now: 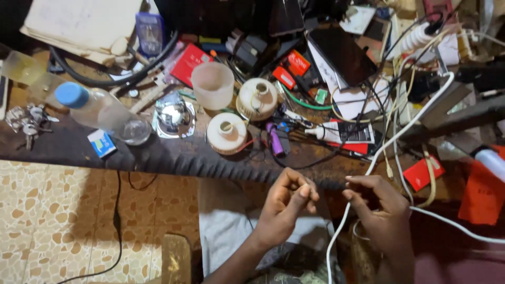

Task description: A person is manually stripping the insulation from an electrical wire and twisting the copper strands on a cluttered workbench.

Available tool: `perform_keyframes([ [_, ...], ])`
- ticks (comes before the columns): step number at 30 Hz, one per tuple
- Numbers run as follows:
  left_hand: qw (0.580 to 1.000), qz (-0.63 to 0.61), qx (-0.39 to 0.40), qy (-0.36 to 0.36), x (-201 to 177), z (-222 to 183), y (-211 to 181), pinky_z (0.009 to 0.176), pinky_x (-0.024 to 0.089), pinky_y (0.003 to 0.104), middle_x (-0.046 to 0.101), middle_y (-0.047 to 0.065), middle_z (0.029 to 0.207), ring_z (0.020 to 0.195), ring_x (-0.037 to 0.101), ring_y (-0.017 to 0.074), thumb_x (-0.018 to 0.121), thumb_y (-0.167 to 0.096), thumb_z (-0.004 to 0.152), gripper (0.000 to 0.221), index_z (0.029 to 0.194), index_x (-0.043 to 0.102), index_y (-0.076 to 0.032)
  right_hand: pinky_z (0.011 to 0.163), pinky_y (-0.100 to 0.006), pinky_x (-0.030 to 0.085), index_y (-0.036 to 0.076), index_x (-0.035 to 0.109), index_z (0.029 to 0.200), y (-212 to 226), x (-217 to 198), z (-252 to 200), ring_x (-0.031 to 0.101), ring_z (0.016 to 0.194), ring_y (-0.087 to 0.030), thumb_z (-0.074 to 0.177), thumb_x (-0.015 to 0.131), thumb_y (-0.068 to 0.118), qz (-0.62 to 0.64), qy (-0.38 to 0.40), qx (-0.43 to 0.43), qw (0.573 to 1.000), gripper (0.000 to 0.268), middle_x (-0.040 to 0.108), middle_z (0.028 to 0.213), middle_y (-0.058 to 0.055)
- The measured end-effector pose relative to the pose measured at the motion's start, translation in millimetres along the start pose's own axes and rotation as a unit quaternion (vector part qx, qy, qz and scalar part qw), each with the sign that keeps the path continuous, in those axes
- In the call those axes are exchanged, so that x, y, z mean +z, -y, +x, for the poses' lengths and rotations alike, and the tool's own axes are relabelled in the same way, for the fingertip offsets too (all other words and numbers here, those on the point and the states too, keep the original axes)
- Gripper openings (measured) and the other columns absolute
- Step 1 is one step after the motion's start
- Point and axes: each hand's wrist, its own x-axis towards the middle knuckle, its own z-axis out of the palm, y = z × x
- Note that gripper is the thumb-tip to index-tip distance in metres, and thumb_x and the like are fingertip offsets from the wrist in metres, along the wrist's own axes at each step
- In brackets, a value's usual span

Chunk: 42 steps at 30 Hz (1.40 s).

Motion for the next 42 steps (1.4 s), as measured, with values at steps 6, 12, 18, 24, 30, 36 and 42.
perform_keyframes([
  [6, 0.998, -0.004, -0.046, -0.046, -16, 28, -8, 0.064, 0.05, 0.021, 0.055, 0.004, 0.078, 0.075, 0.056, 0.0074, 0.062, -0.02, 0.079, 0.023, 0.092, 0.048, -0.007, 0.069, -0.021, 0.046, 0.005, 0.062, 0.095, -19, 12, 28, 0.059, 0.077, -0.011, 0.08, 0.059, 0.012, 0.027, -0.049, 0.145, 0.988, 0.017, 0.063, 0.086, -0.006],
  [12, 0.998, 0.058, 0.019, -0.032, -22, 58, -14, 0.068, 0.048, 0.02, 0.06, 0.005, 0.083, 0.072, 0.057, 0.009, 0.061, -0.012, 0.081, 0.012, 0.089, 0.058, -0.004, 0.065, -0.025, 0.041, 0.006, 0.06, 0.093, -23, 33, 64, 0.055, 0.071, -0.014, 0.08, 0.057, 0.01, -0.003, -0.054, 0.048, 0.997, 0.014, 0.061, 0.081, -0.005],
  [18, 0.969, 0.221, 0.1, -0.042, -35, 71, -18, 0.069, 0.047, 0.023, 0.062, 0.006, 0.083, 0.075, 0.058, 0.0121, 0.052, -0.015, 0.087, 0.014, 0.089, 0.061, -0.004, 0.06, -0.022, 0.04, 0.008, 0.063, 0.089, -28, 44, 69, 0.052, 0.065, -0.011, 0.08, 0.058, 0.011, -0.012, -0.034, 0.083, 0.996, 0.01, 0.06, 0.081, -0.002],
  [24, 0.943, 0.287, 0.159, -0.052, -40, 72, -15, 0.07, 0.046, 0.025, 0.064, 0.006, 0.085, 0.078, 0.06, 0.0151, 0.052, -0.018, 0.087, 0.017, 0.09, 0.062, -0.005, 0.062, -0.025, 0.041, 0.008, 0.062, 0.087, -28, 44, 73, 0.055, 0.069, -0.014, 0.08, 0.057, 0.012, -0.023, -0.025, 0.082, 0.996, 0.009, 0.062, 0.084, -0.002],
  [30, 0.925, 0.312, 0.216, -0.011, -36, 64, -23, 0.074, 0.045, 0.027, 0.062, 0.007, 0.086, 0.08, 0.058, 0.0184, 0.055, -0.009, 0.085, 0.008, 0.09, 0.06, -0.005, 0.071, -0.026, 0.042, 0.006, 0.062, 0.09, -22, 39, 73, 0.058, 0.079, -0.017, 0.082, 0.057, 0.013, -0.025, -0.042, 0.052, 0.997, 0.012, 0.063, 0.087, -0.005],
  [36, 0.925, 0.3, 0.229, -0.042, -39, 58, -18, 0.072, 0.044, 0.027, 0.06, 0.006, 0.082, 0.077, 0.057, 0.0167, 0.056, -0.011, 0.085, 0.007, 0.085, 0.059, -0.005, 0.064, -0.021, 0.039, 0.004, 0.06, 0.093, -19, 35, 53, 0.049, 0.072, -0.01, 0.085, 0.056, 0.008, 0.059, -0.094, 0.137, 0.984, 0.01, 0.057, 0.081, -0.003],
  [42, 0.923, 0.319, 0.215, 0.013, -34, 58, -24, 0.069, 0.045, 0.025, 0.06, 0.005, 0.078, 0.074, 0.058, 0.0154, 0.063, -0.013, 0.08, 0.009, 0.079, 0.058, -0.006, 0.058, -0.019, 0.039, 0.006, 0.06, 0.092, -36, 44, 44, 0.047, 0.065, -0.007, 0.085, 0.055, 0.009, 0.077, -0.094, 0.137, 0.983, 0.009, 0.056, 0.077, -0.001],
])
